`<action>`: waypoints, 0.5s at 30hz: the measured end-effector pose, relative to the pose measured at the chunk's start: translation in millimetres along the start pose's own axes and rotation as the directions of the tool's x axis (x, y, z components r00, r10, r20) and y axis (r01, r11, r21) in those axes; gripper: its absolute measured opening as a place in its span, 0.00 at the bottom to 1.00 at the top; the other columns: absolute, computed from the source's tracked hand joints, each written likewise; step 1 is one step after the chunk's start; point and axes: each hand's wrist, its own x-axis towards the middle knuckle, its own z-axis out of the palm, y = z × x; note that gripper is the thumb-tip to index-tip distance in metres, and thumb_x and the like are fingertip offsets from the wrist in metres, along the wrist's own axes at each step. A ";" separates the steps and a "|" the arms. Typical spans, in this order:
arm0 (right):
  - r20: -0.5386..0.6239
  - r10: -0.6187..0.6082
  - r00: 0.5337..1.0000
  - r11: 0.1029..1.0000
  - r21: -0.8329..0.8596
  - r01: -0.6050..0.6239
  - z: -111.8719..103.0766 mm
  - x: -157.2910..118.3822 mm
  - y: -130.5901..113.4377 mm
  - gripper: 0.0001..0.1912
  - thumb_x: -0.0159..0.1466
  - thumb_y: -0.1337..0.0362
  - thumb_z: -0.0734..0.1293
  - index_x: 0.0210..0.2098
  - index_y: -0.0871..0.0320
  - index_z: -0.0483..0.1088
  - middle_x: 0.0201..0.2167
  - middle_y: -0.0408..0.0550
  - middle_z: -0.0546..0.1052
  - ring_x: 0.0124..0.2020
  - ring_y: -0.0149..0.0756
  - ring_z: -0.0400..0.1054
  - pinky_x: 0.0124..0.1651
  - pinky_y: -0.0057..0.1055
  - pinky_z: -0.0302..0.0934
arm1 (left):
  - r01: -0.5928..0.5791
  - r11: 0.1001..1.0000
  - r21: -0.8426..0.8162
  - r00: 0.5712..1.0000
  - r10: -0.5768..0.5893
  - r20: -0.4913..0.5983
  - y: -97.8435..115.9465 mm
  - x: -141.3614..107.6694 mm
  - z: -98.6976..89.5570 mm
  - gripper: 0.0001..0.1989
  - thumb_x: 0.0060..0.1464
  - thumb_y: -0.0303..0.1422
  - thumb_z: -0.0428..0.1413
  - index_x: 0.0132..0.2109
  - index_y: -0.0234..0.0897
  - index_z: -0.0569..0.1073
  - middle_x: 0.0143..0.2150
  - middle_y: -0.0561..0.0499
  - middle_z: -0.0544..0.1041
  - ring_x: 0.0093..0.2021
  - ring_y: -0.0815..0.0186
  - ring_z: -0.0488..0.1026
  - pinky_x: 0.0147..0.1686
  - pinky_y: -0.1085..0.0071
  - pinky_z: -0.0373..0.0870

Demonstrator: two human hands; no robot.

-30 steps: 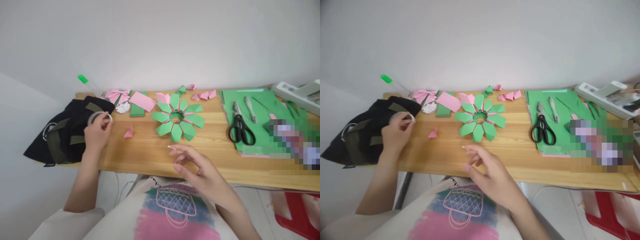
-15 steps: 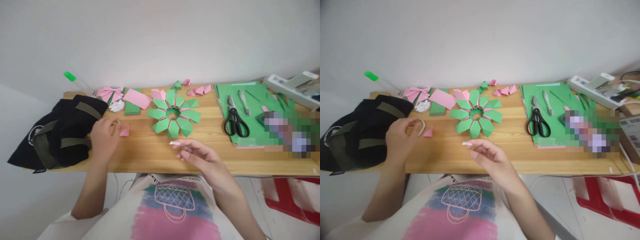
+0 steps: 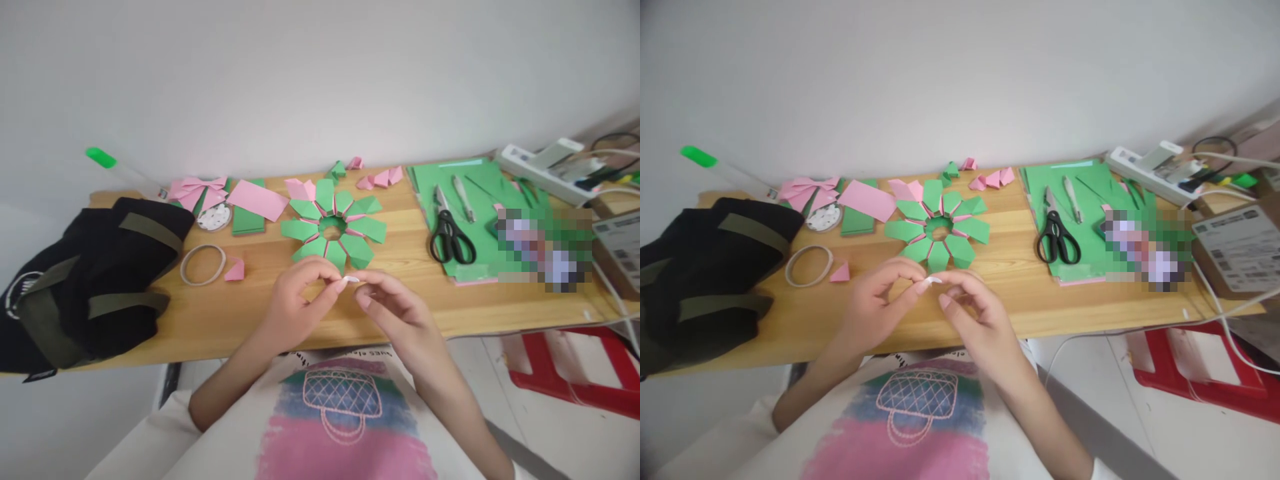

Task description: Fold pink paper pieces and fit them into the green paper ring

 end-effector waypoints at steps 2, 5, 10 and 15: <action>-0.019 0.019 1.000 0.999 0.037 -0.018 3.6 -0.7 -2.0 0.10 0.63 0.63 0.67 0.44 0.47 0.76 0.39 0.42 0.78 0.35 0.30 0.70 0.44 0.30 0.67 | -0.066 0.998 0.020 0.997 0.067 -0.047 0.0 0.3 4.1 0.05 0.57 0.24 0.56 0.33 0.37 0.71 0.31 0.54 0.75 0.34 0.70 0.72 0.37 0.72 0.70; -0.006 0.034 0.999 0.998 0.048 -0.033 7.2 -0.5 -3.5 0.13 0.62 0.63 0.67 0.46 0.47 0.74 0.41 0.43 0.78 0.33 0.29 0.70 0.43 0.31 0.68 | -0.118 0.991 0.059 0.989 0.123 -0.087 -0.3 0.1 7.7 0.05 0.57 0.24 0.56 0.34 0.37 0.71 0.32 0.53 0.76 0.35 0.69 0.73 0.37 0.71 0.70; -0.081 -0.035 0.996 0.994 -0.102 0.026 8.4 3.9 1.5 0.25 0.61 0.62 0.67 0.58 0.47 0.65 0.45 0.46 0.75 0.31 0.28 0.68 0.36 0.30 0.67 | -0.116 0.992 0.045 0.984 0.121 -0.133 0.0 -2.8 10.3 0.05 0.58 0.25 0.56 0.35 0.38 0.72 0.33 0.52 0.77 0.36 0.68 0.73 0.38 0.69 0.71; -0.088 -0.044 0.995 0.994 -0.101 0.035 10.7 5.2 0.4 0.07 0.61 0.60 0.68 0.39 0.53 0.74 0.34 0.45 0.75 0.30 0.29 0.67 0.34 0.28 0.65 | -0.115 0.991 -0.065 0.981 0.103 -0.166 -2.2 -6.6 15.6 0.05 0.59 0.30 0.57 0.43 0.40 0.76 0.41 0.48 0.79 0.43 0.65 0.75 0.45 0.65 0.73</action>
